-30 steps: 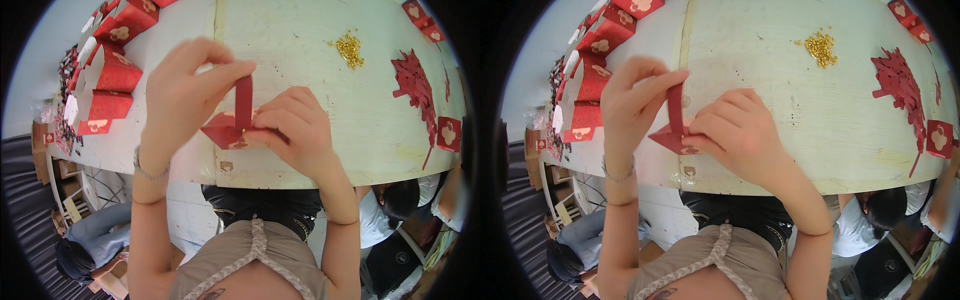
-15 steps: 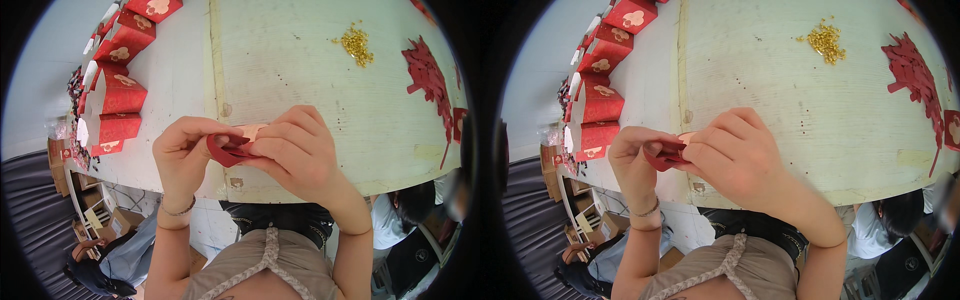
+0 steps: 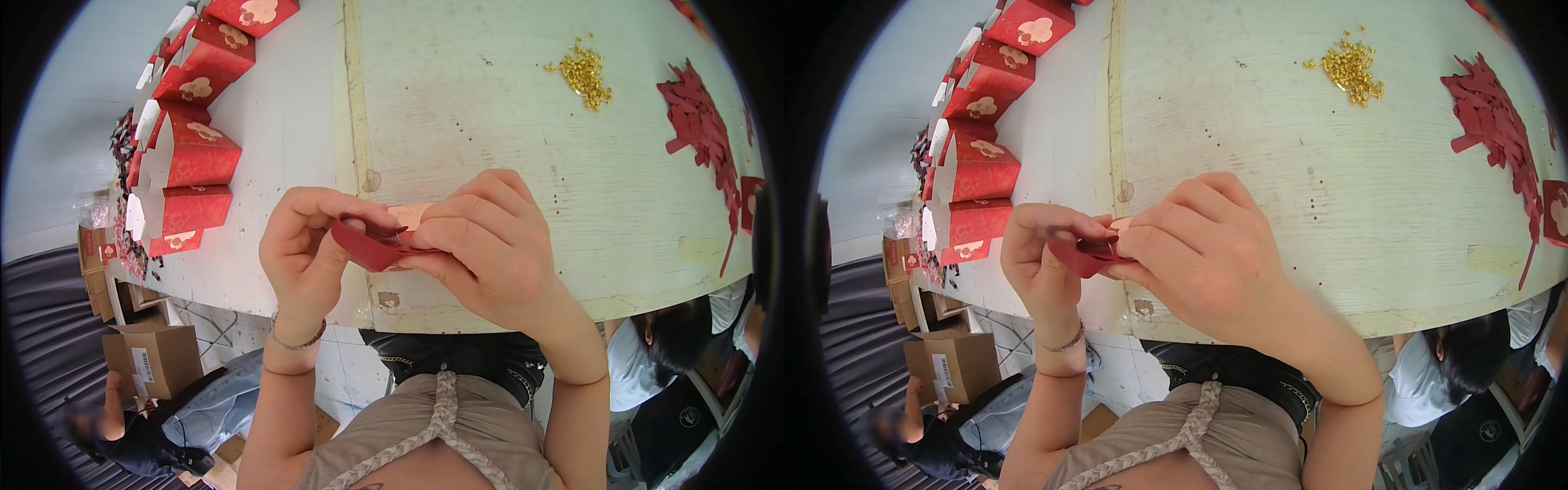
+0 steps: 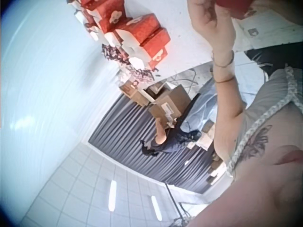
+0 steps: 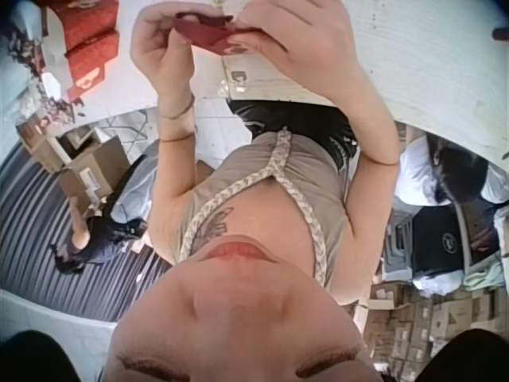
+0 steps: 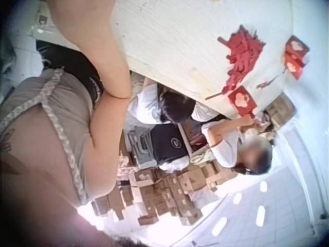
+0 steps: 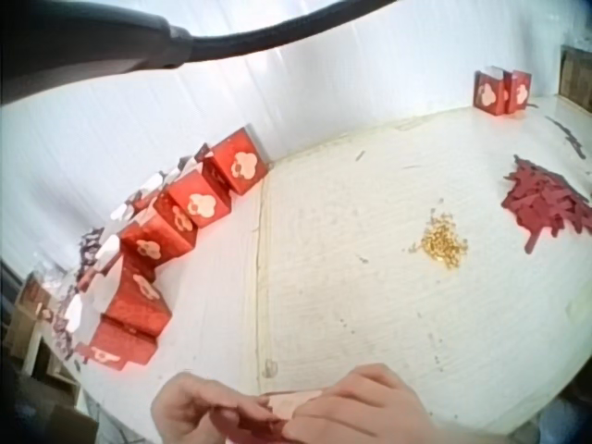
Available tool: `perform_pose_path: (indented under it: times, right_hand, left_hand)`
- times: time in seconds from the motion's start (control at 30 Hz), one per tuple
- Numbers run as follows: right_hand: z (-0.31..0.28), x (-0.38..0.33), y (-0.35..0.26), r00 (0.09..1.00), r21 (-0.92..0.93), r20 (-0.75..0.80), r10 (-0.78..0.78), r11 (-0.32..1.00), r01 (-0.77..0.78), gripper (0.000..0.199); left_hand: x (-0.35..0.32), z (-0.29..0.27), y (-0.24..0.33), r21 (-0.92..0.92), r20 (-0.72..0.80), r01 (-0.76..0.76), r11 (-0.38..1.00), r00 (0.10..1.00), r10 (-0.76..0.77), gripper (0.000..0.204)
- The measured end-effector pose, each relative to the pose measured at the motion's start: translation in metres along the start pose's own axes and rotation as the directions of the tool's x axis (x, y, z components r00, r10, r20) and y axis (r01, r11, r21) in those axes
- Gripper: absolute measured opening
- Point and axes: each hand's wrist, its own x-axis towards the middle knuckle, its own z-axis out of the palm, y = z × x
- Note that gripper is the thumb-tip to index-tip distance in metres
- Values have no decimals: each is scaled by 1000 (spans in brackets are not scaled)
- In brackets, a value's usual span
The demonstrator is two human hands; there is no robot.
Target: The person assembles small red gift boxes by folding the flaps and attaching red paper strips to form handles. They place wrapped candies into the boxes and arrange the finished boxes on the table.
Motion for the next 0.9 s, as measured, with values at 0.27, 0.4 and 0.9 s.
perform_pose_path:
  times: [0.27,0.4,0.9]
  right_hand:
    - [2,-3,2,999,27,-27,24,999,-24,28]
    - [6,-5,1,999,80,-43,11,997,-8,26]
    - [8,-5,2,981,19,-43,-187,982,188,26]
  left_hand:
    - [-4,5,-4,8,32,-142,990,989,142,15]
    - [-9,4,-5,221,69,-279,935,960,270,27]
    - [-1,-8,4,412,207,-250,876,962,177,26]
